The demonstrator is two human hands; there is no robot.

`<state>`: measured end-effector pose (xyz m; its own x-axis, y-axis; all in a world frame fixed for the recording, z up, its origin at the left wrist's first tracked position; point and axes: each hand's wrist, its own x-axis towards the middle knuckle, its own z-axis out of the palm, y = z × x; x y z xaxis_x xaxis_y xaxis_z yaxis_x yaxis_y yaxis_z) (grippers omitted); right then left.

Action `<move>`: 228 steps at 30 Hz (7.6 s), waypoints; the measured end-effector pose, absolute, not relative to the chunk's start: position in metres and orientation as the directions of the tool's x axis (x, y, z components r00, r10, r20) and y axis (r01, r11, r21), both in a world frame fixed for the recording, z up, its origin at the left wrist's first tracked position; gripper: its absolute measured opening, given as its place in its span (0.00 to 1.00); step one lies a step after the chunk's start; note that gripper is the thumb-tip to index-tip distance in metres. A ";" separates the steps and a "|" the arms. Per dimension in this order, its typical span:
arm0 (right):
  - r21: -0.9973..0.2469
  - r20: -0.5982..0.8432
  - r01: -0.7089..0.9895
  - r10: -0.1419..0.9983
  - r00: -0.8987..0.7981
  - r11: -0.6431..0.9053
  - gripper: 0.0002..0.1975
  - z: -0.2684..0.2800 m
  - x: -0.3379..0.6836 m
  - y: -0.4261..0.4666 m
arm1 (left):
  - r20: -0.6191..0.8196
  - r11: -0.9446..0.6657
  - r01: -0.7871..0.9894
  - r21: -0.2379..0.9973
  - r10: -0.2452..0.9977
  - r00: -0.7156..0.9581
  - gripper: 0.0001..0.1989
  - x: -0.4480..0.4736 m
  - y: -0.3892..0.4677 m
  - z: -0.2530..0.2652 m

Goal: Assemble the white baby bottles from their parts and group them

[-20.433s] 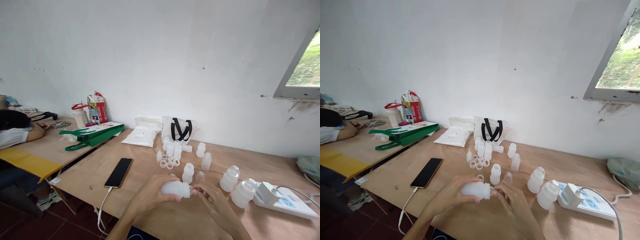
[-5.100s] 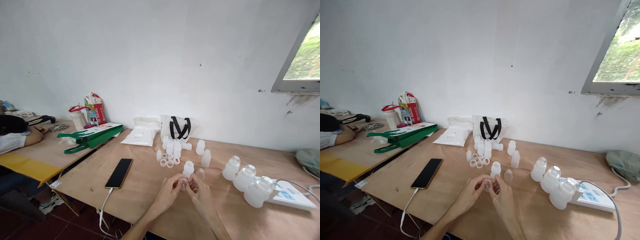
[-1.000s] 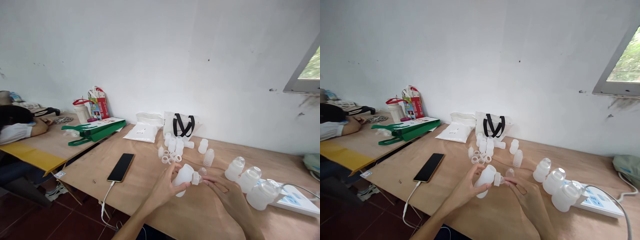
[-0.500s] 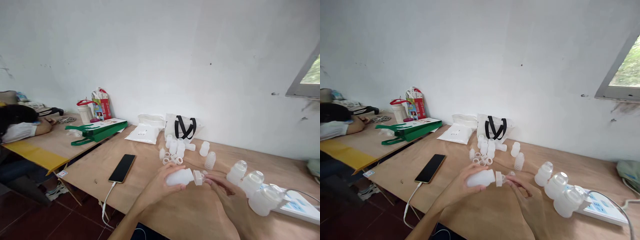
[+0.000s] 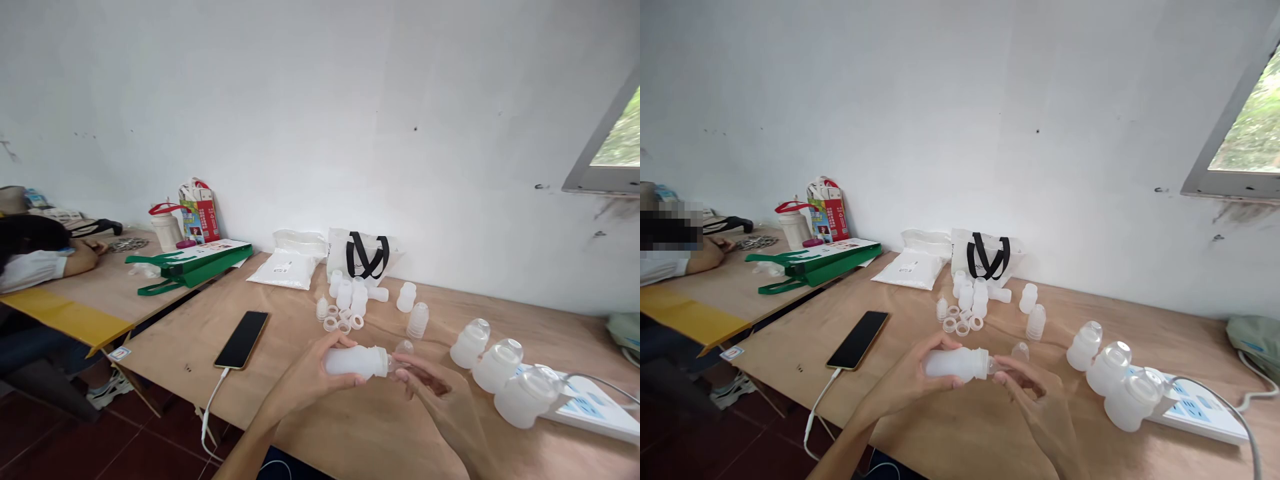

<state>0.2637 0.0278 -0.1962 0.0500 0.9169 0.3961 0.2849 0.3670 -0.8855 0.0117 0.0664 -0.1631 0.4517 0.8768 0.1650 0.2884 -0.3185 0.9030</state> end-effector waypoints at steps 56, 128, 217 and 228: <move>-0.855 0.307 0.382 0.936 -0.175 0.352 0.20 -0.206 0.274 0.028 | 0.127 -0.253 0.217 0.943 0.875 0.466 0.28 0.023 0.072 -0.185; -0.898 0.038 0.436 0.998 -0.057 0.059 0.39 -0.217 0.286 0.044 | 0.266 -0.444 0.346 0.827 0.850 0.454 0.31 0.019 0.084 -0.188; -0.473 0.437 0.816 0.717 0.544 -0.331 0.34 -0.195 0.401 0.020 | 0.173 -0.737 0.453 0.502 0.598 0.783 0.26 0.085 0.051 -0.271; -0.432 0.413 0.864 0.908 -0.065 0.258 0.22 -0.234 0.278 0.041 | 0.232 -0.785 0.444 0.432 0.572 0.787 0.28 0.088 0.050 -0.278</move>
<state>0.2781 0.0410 -0.2337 -0.0647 0.9083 0.4134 0.8642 0.2581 -0.4319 0.0884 0.0503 -0.2777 0.7868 0.5721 0.2318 0.4435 -0.7851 0.4323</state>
